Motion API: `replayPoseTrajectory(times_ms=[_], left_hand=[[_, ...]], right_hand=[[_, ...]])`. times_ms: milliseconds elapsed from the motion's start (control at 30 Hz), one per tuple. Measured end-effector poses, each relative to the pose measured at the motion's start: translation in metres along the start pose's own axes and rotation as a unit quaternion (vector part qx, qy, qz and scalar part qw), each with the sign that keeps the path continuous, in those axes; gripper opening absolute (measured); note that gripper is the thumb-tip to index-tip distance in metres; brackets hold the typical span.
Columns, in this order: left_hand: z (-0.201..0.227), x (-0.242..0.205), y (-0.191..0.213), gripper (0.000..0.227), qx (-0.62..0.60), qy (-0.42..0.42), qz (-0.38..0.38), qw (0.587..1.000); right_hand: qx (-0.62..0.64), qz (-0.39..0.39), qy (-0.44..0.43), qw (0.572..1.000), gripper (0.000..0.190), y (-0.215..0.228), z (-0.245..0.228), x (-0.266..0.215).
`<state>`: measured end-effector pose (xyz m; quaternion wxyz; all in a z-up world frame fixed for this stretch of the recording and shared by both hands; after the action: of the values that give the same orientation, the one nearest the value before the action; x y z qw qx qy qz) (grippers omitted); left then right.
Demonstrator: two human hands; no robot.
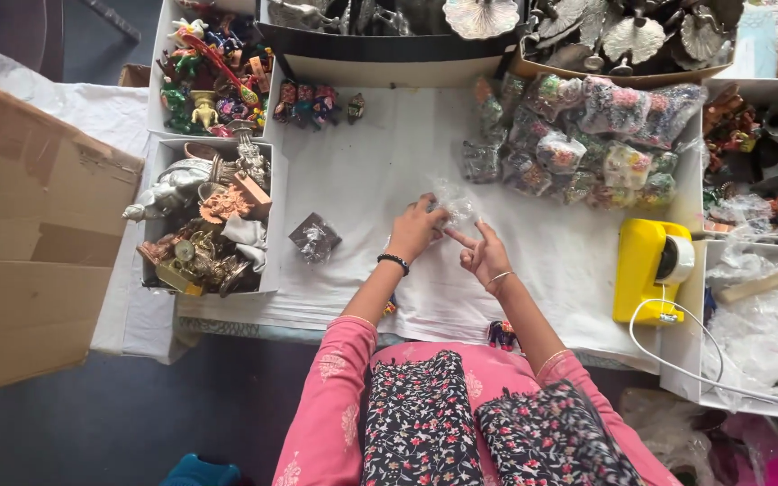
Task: The person wraps small decorative figurines in bubble wrap and secures them with tape. They handle multiple figurines, placing them on a sheet of bubble wrap, folding the material around them, and using a tape dispenser to seal the packages.
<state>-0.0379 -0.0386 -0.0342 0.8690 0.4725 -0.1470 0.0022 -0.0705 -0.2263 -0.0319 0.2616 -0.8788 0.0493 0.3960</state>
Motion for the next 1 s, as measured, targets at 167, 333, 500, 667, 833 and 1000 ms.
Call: replayPoseTrajectory(times_ms=[167,333,500,667,833,1000], left_hand=[[-0.001,0.003,0.002,0.042,-0.011,0.013,-0.014,1.0],[-0.031,0.01,-0.027,0.039,-0.081,0.054,-0.034,0.995],[-0.017,0.021,-0.002,0.021,-0.194,0.117,-0.119,0.967],[-0.015,0.016,-0.004,0.018,-0.176,0.13,-0.098,0.971],[-0.02,0.014,-0.012,0.014,-0.213,0.147,-0.068,0.964],[-0.027,0.017,-0.017,0.017,-0.206,0.159,-0.075,0.963]], right_hand=[[-0.01,-0.014,-0.026,1.0,0.055,0.003,-0.014,0.005],[-0.09,-0.002,-0.041,0.995,0.058,-0.011,-0.031,0.002],[-0.143,0.025,-0.002,0.989,0.058,-0.007,-0.028,0.018],[-0.163,0.03,0.022,0.986,0.058,-0.011,-0.03,0.016],[-0.158,0.021,0.031,0.987,0.065,-0.011,-0.03,0.015],[-0.021,0.072,0.043,0.996,0.087,0.003,-0.026,0.027]])
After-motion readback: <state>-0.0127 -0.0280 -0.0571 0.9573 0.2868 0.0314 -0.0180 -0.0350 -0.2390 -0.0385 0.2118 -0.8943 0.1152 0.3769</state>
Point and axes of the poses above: each hand's wrist, its own x-axis towards the middle knuckle, its own y-axis out of the back of the hand, z = x × y, the point moved 2 cm from there along x, towards the middle knuckle, and after that the axes turned 13 degrees about z, right-handed, at the moved point
